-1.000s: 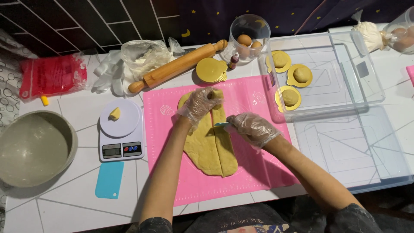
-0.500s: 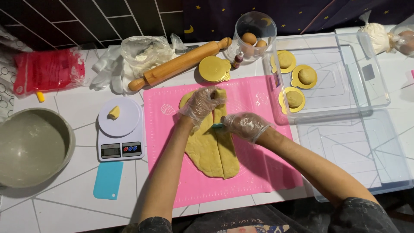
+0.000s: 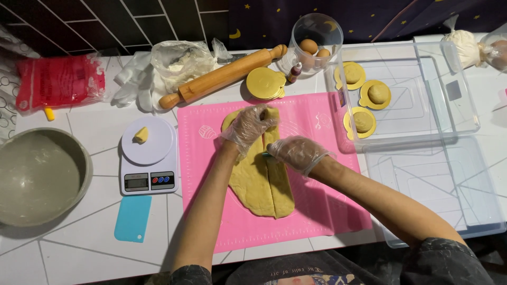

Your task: The person uses a plastic scraper to cut small pieces of dough and then rolls them into balls using their hands before placing them into molds.

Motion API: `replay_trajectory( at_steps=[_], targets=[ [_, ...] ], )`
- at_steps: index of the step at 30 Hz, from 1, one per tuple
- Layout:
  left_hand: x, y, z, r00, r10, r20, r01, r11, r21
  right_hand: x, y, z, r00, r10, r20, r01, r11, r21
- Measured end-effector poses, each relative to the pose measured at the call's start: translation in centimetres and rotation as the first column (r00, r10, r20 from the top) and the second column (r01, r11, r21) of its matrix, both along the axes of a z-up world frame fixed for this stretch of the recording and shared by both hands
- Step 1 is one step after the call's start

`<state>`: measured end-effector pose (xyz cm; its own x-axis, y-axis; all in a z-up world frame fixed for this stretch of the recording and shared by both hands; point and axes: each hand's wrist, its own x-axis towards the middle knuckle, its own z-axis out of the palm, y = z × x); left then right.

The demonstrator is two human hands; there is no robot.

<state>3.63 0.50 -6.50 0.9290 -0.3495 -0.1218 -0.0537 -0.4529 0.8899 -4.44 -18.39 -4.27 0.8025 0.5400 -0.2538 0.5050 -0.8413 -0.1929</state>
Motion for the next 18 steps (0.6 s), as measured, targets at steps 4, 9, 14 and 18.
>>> replay_trajectory(
  at_steps=[4, 9, 14, 18],
  targets=[
    [0.3, -0.4, -1.5, 1.0, 0.012, 0.016, -0.012, 1.0, -0.011, -0.2, 1.2, 4.7, 0.953, -0.109, -0.282, 0.055, 0.98, -0.191],
    [1.1, 0.5, -1.8, 0.999, 0.04, 0.002, -0.04, 0.999, -0.023, -0.7, 1.8, 5.6, 0.926, -0.18, -0.332, 0.046, 0.927, -0.373],
    [0.0, -0.4, -0.3, 1.0, 0.024, -0.016, -0.024, 1.0, 0.012, -0.1, 1.5, 1.3, 0.984, 0.042, -0.172, -0.111, 0.903, -0.414],
    [0.5, -0.1, -0.2, 1.0, 0.02, -0.007, -0.02, 0.999, 0.03, -0.5, 1.9, 2.2, 0.981, -0.03, -0.193, -0.039, 0.94, -0.34]
  ],
)
